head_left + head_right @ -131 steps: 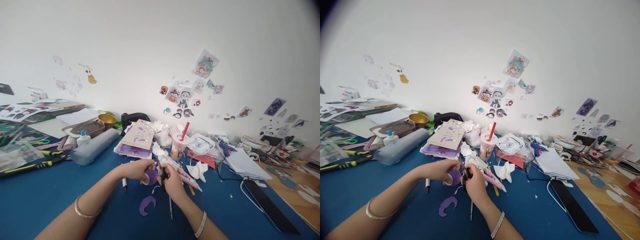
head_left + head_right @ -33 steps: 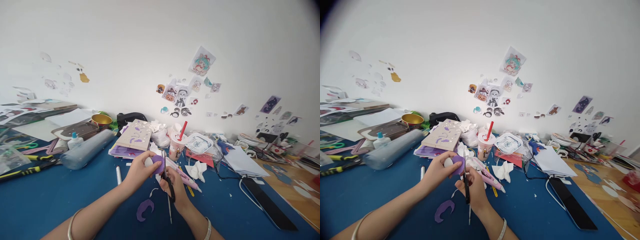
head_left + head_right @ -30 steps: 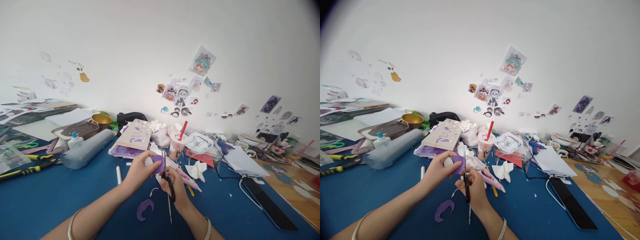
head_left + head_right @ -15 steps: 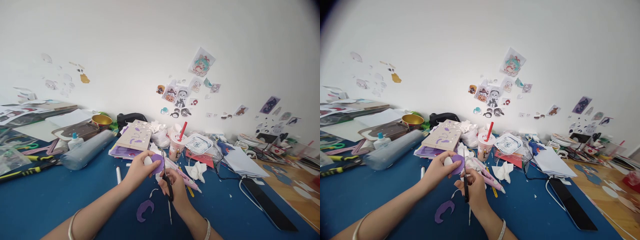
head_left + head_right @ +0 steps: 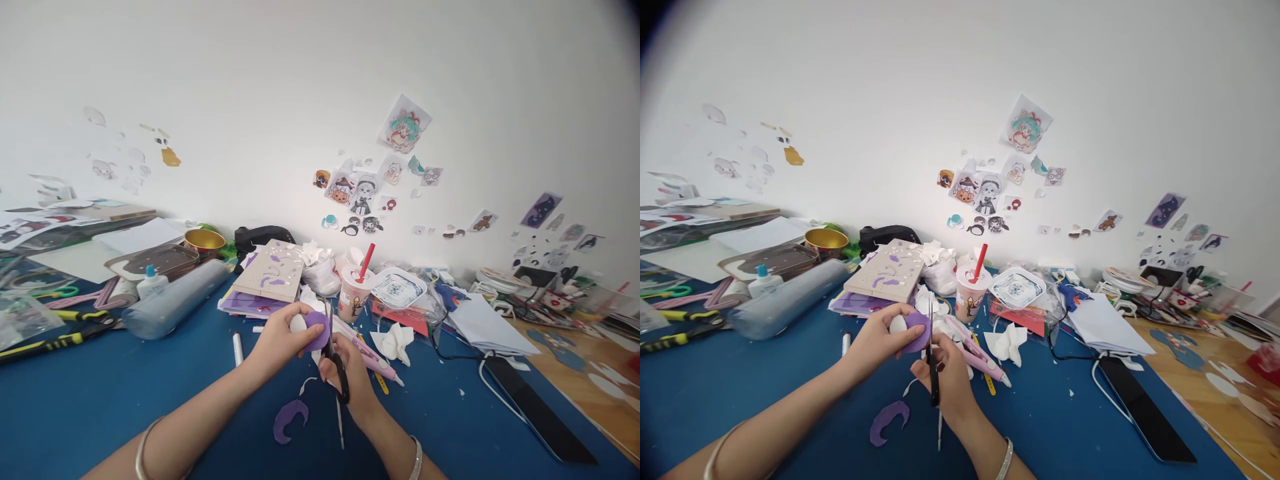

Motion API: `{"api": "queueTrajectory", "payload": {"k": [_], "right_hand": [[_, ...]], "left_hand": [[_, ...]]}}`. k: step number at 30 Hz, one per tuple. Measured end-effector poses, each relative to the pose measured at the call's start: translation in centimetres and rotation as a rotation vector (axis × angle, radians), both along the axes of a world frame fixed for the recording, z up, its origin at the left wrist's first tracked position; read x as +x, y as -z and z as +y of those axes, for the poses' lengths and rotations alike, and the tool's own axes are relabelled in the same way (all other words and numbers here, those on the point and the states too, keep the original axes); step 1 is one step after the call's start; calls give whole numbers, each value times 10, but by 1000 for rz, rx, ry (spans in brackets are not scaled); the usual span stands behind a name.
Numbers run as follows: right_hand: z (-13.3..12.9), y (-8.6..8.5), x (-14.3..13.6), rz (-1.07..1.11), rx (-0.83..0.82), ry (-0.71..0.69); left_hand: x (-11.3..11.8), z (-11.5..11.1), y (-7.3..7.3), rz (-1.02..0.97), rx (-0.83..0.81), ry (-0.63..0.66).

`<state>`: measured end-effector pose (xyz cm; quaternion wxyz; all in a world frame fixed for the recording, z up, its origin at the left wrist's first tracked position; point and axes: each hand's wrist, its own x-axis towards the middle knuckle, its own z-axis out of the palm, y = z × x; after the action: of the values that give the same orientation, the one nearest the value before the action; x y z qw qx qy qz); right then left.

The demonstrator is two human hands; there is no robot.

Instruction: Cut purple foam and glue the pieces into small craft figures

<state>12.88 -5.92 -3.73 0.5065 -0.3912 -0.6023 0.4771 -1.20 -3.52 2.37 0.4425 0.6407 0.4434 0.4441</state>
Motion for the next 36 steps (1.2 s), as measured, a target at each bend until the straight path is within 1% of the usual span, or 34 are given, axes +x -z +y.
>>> {"api": "queueTrajectory", "payload": {"k": [4,8,14,16,18,22,25,29,32,36], "right_hand": [[-2,-2,0,15,2,3],[-2,0,0,13,17,31],[2,0,1,14,-68,80],[4,-2,3,8,-49,110],[5,-3,4,16,10,125],[6,-4,3,76,110,68],[4,-6,2,67,101,17],[-3,-12,1,-37,80,-55],[-5,-13,0,-68,62,-59],[-3,-11,1,-49,83,-60]], "left_hand": [[1,-2,-1,9,19,-18],[1,-2,-1,-4,24,-23],[0,0,0,-28,-4,-33],[0,1,-1,-22,5,-42],[0,1,-2,-31,8,-53],[0,1,-1,-90,-31,-102],[1,3,3,-96,-46,-82],[1,5,8,-96,-60,-27],[2,3,6,-74,-52,-32],[4,0,3,-41,-41,-21]]}}
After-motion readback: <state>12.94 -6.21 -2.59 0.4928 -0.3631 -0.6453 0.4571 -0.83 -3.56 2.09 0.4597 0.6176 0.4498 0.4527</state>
